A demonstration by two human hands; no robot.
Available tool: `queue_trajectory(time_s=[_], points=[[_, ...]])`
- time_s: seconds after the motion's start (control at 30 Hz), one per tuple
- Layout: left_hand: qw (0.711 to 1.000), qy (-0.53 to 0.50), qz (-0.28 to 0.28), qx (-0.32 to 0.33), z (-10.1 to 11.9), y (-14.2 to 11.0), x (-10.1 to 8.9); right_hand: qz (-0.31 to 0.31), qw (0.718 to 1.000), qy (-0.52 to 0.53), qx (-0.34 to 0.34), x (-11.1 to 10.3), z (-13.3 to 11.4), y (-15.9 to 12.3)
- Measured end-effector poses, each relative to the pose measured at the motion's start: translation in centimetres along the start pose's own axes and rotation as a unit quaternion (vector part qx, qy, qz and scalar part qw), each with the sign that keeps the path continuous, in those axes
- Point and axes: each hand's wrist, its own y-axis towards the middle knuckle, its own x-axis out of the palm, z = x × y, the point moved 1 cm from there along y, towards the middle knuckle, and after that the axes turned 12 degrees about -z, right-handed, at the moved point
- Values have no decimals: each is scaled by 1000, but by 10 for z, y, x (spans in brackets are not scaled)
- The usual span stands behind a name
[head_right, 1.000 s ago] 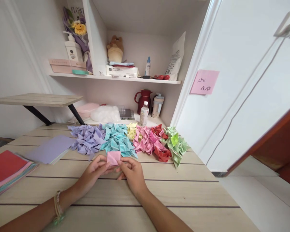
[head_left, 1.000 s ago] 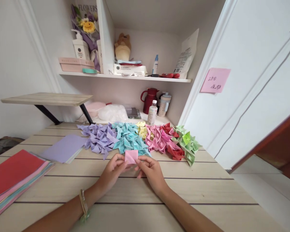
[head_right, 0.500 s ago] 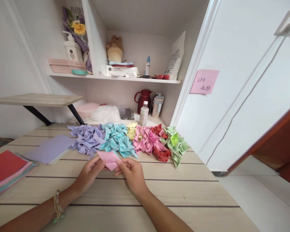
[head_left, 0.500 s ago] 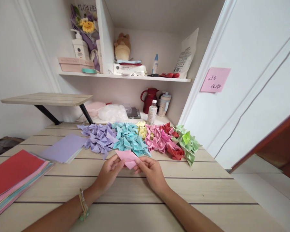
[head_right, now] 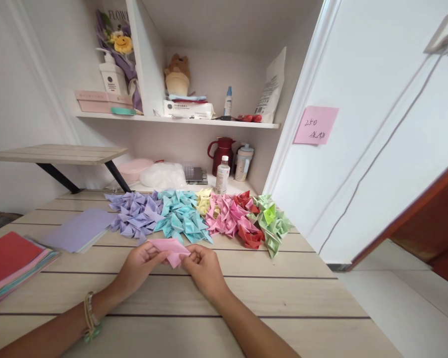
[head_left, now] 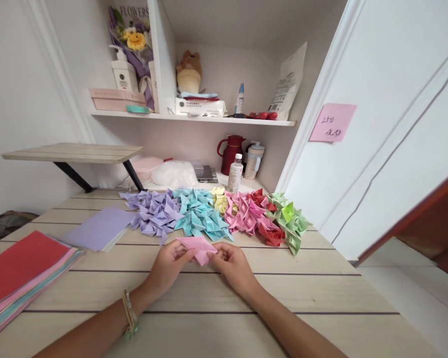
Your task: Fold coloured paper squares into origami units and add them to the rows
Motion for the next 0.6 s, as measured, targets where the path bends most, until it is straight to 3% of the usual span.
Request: queue_trajectory(time_s=[0.13, 0.33, 0.6], points=[[1000, -20, -19, -2, 0, 1, -1, 21, 1000, 1, 6, -2, 3, 2], [1000, -14, -12, -2, -2, 2, -3, -17, 992, 115, 47, 1, 5, 2], [998, -31, -26, -41, -1, 4, -5, 3, 990, 129, 58, -1, 0, 3]])
